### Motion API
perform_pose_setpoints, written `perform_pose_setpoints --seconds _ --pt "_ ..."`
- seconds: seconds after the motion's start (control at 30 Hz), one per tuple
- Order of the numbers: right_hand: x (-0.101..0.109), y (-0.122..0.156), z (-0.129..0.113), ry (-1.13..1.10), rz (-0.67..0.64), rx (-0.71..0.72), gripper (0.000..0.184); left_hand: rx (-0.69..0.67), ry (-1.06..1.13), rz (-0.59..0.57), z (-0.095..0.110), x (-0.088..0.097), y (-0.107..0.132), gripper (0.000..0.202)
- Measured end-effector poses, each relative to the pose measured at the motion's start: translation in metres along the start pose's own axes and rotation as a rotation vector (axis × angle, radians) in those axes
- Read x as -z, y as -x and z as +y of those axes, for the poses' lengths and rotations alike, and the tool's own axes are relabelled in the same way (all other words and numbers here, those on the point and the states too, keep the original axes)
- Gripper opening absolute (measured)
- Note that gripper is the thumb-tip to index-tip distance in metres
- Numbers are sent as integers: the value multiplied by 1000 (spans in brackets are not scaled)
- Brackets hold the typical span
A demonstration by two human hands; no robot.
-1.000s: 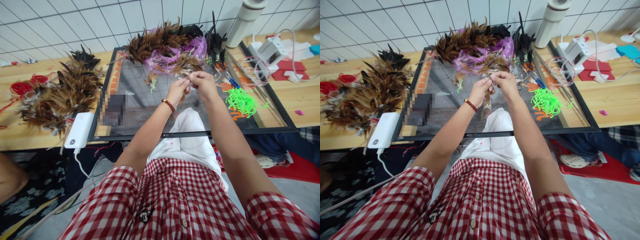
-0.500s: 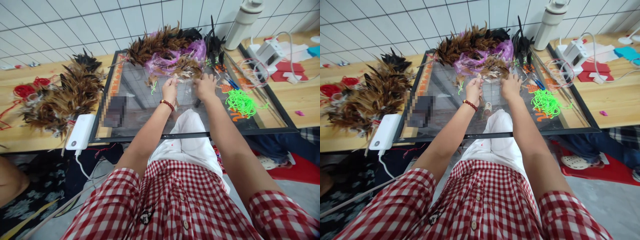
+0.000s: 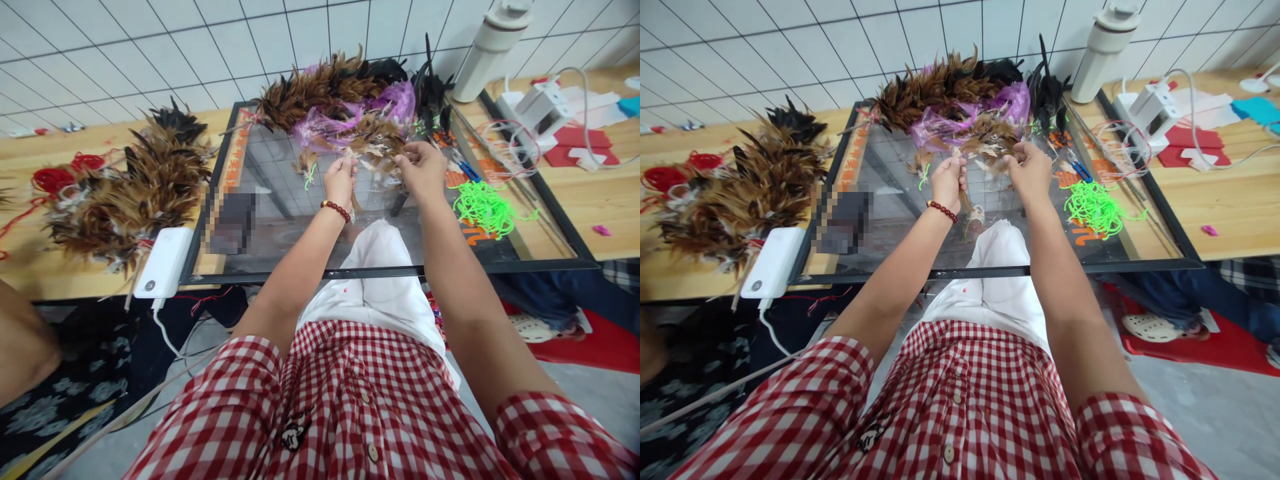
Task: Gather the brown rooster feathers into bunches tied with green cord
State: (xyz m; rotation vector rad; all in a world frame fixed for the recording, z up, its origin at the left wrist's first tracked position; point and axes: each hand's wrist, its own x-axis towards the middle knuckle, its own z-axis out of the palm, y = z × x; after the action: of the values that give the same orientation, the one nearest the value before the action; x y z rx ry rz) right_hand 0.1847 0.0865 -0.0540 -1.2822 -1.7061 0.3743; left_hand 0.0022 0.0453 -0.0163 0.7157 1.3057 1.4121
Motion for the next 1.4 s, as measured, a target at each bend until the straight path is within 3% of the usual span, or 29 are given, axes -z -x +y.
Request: perform_pose_setpoints --seconds 0.1,0.3,0.4,0.53,0.6,0.73,0.93,1.1,1.27,1.33,1.4 --pt "4 3 -8 244 56 -38 39 -24 12 26 0 2 -3 26" --pt "-12 13 -38 330 -270 130 26 -62 -30 78 -1 4 -7 27" --pt "-18 14 -40 316 -244 98 22 -75 -43 73 -4 4 -9 27" --pt "-23 10 -36 55 -35 24 27 -87 -34 29 -6 2 -8 25" --pt "-28 8 -35 -149 6 -10 29 -88 -13 -3 -6 0 -7 24" --pt "-38 9 -40 -376 -12 -83 44 -61 44 -77 -8 -3 -4 20" --pt "-43 12 -45 -416 -87 -104 45 -24 155 -195 -9 -8 4 11" --pt "-28 6 -28 -329 -147 -70 41 62 256 -186 -8 -5 -3 15" --pt "5 -3 -2 65 20 -50 31 128 506 -112 4 11 -17 24" --pt "14 -2 0 172 -58 -23 27 136 557 -89 8 15 -20 26" --pt "15 1 -4 204 -225 22 21 132 572 -69 11 17 -20 27"
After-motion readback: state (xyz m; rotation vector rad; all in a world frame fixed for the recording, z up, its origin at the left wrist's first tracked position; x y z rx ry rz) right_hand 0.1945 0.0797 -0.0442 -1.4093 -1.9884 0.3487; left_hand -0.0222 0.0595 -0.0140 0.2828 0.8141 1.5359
